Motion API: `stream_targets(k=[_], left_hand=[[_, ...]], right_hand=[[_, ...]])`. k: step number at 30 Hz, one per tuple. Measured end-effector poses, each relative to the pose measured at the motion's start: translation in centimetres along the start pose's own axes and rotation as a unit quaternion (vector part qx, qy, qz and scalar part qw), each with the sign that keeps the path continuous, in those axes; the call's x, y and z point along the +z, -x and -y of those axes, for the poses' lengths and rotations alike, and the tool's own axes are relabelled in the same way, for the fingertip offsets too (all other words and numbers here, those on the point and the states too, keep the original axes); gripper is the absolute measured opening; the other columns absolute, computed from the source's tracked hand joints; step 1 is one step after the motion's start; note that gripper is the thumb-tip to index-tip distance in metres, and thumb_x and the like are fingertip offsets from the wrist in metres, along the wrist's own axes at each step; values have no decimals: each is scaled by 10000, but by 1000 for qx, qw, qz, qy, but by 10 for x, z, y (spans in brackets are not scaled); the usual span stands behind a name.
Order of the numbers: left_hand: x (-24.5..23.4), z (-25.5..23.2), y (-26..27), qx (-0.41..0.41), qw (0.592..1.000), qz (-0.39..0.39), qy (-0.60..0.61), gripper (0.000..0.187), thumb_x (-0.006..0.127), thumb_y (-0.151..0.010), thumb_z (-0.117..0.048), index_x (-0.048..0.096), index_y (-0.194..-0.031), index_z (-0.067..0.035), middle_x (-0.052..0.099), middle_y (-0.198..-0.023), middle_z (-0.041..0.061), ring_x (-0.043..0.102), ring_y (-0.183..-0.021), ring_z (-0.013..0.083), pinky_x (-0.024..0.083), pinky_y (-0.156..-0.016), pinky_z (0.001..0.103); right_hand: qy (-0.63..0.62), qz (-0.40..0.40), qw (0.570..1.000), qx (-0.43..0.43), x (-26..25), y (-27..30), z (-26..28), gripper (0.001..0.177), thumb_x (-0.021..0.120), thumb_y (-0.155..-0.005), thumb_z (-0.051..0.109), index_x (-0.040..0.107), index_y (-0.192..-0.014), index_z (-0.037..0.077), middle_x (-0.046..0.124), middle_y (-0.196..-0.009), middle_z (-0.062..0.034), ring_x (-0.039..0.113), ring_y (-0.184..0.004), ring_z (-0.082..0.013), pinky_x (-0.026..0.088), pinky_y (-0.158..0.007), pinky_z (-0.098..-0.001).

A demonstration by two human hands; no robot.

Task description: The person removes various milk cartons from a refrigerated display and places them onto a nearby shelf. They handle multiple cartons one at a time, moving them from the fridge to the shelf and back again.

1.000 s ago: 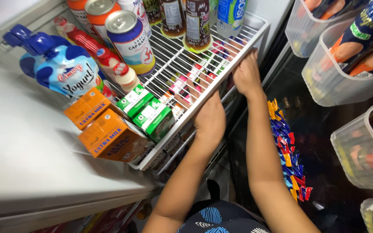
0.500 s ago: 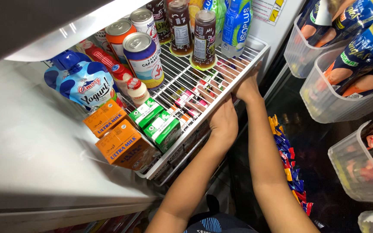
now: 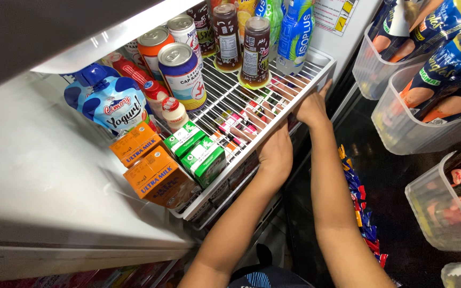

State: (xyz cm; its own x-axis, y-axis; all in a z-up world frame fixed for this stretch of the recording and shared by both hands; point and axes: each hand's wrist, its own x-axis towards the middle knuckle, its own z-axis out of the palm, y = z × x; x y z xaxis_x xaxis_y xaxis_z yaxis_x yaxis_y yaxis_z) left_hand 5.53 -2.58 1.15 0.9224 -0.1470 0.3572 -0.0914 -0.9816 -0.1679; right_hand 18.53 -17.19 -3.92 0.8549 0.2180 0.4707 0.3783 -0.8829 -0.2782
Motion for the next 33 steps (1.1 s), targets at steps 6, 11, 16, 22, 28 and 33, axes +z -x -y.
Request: stream_targets(k=[6, 11, 16, 22, 28, 33], left_hand=[[-6, 3, 3, 0, 999, -37, 23, 666, 481, -961, -297, 352, -1599, -155, 243, -1629, 241, 180, -1389, 665, 203, -893, 953], [-6, 4, 4, 23, 998, 5, -52, 703, 494, -977, -330, 330, -1622, -107, 235, -1625, 254, 196, -1375, 664, 218, -889, 938], [-7, 5, 1, 2, 999, -31, -22, 700, 515, -958, -336, 331, -1612, -164, 260, -1593, 254, 237, -1363, 660, 242, -910, 931], [-6, 4, -2, -8, 999, -20, -33, 699, 521, -962, -332, 331, -1618, -179, 274, -1572, 257, 278, -1344, 642, 254, -908, 925], [-8, 4, -1, -11, 999, -40, -32, 690, 517, -953, -337, 329, -1604, -207, 272, -1583, 249, 282, -1349, 649, 259, -905, 924], [-5, 3, 0, -5, 999, -32, -36, 705, 513, -964, -337, 312, -1627, -206, 256, -1597, 260, 257, -1353, 663, 252, -904, 933]], right_hand=[[-56, 0, 995, 80, -2, -11, 3, 349, 537, -1052, 390, 660, -1370, 316, 585, -1437, -92, 451, -1381, -355, -29, -1090, -751], [-102, -38, 993, -48, 5, -25, -7, 383, 581, -1021, 331, 653, -1385, 237, 609, -1408, -131, 495, -1330, -386, 166, -1099, -651], [-103, -45, 981, -158, 6, -33, -24, 426, 625, -990, 272, 645, -1400, 158, 632, -1380, -170, 539, -1279, -416, 361, -1108, -550], [-118, 36, 984, -126, 10, -42, -36, 429, 628, -987, 273, 640, -1398, 148, 634, -1371, -175, 561, -1254, -411, 422, -1093, -509], [-94, 68, 986, -117, 17, -53, -39, 421, 619, -986, 261, 641, -1391, 146, 638, -1367, -170, 568, -1245, -406, 432, -1080, -505], [-65, 90, 987, -119, 20, -56, -52, 416, 611, -985, 250, 643, -1386, 145, 641, -1363, -166, 574, -1238, -402, 440, -1069, -502]])
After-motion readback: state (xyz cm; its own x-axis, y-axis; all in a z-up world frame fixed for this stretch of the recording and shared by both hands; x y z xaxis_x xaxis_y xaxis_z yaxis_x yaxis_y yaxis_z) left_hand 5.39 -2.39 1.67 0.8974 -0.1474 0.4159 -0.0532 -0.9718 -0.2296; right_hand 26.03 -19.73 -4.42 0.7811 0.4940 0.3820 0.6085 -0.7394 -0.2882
